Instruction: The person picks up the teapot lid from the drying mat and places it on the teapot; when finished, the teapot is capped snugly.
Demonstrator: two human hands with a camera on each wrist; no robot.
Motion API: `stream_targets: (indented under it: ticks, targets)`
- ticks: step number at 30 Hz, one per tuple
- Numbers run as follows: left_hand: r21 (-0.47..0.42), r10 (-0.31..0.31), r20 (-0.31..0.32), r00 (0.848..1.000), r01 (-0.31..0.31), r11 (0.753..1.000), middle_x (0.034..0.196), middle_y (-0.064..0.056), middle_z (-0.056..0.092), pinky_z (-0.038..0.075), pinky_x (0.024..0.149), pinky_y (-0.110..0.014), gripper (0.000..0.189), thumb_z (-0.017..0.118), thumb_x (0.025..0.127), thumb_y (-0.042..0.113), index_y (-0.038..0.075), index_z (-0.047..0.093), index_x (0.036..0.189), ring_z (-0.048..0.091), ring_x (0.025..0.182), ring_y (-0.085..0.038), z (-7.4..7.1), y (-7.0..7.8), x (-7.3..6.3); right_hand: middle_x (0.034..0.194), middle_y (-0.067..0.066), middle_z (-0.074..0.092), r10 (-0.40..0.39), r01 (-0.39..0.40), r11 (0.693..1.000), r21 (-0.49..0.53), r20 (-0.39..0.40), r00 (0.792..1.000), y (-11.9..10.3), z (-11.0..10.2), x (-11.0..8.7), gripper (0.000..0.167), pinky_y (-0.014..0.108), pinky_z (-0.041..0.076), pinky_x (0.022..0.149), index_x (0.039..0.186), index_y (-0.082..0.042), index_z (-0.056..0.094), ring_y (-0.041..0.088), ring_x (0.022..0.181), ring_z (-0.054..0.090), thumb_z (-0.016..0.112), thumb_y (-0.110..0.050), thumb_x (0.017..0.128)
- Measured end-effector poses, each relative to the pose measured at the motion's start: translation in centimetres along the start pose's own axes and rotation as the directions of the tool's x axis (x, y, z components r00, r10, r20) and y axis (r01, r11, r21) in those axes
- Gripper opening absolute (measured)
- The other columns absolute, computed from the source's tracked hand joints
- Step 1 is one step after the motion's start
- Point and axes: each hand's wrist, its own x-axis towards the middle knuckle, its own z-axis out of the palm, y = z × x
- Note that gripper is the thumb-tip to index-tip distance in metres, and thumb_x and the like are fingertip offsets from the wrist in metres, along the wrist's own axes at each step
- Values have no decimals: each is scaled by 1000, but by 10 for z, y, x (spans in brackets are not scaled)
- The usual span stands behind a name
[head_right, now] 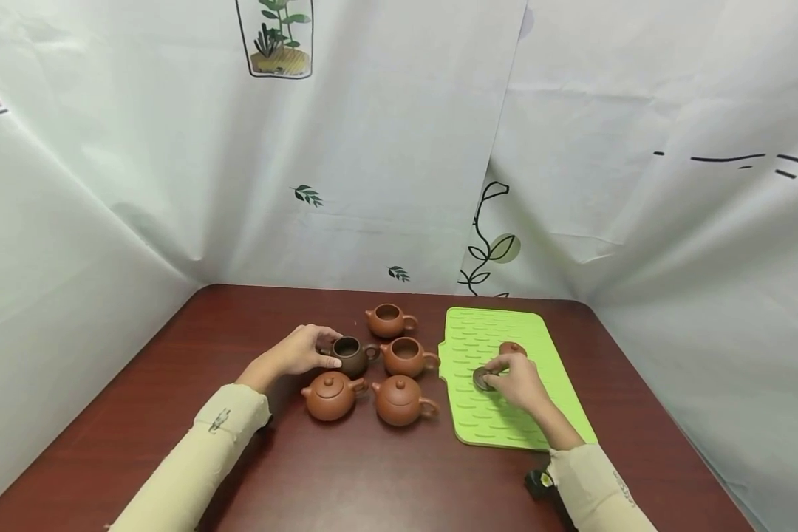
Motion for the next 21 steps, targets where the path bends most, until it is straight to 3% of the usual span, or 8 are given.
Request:
stream_targets:
  ticks: [8, 13, 21]
  targets:
    - [-13, -26, 1, 1000, 26, 1000, 119, -6, 70, 48, 98, -42, 51, 84, 81, 29, 10, 67, 126, 66, 111, -21, 0, 1, 1, 85, 6, 67, -20, 19, 1000, -12, -15, 1000, 1, 0, 0, 14, 31, 44, 55, 98, 0, 75, 18, 71, 59, 75, -6, 85]
    - [19, -77, 6, 997, 77, 997, 120, -2, 70, 44, 101, -51, 52, 84, 79, 33, 15, 68, 125, 64, 114, -21, -1, 3, 1, 87, 6, 68, -43, 43, 999, -9, -43, 998, -2, 2, 0, 14, 33, 47, 59, 97, -1, 75, 24, 79, 63, 76, -7, 85]
    - [41, -103, 4, 995, 102, 994, 119, 1, 70, 41, 101, -55, 52, 85, 78, 35, 18, 69, 124, 63, 115, -21, -2, 3, 1, 90, 7, 70, -67, 67, 998, 2, -88, 994, -14, 4, 0, 12, 31, 50, 60, 95, -1, 76, 21, 76, 65, 76, -6, 85]
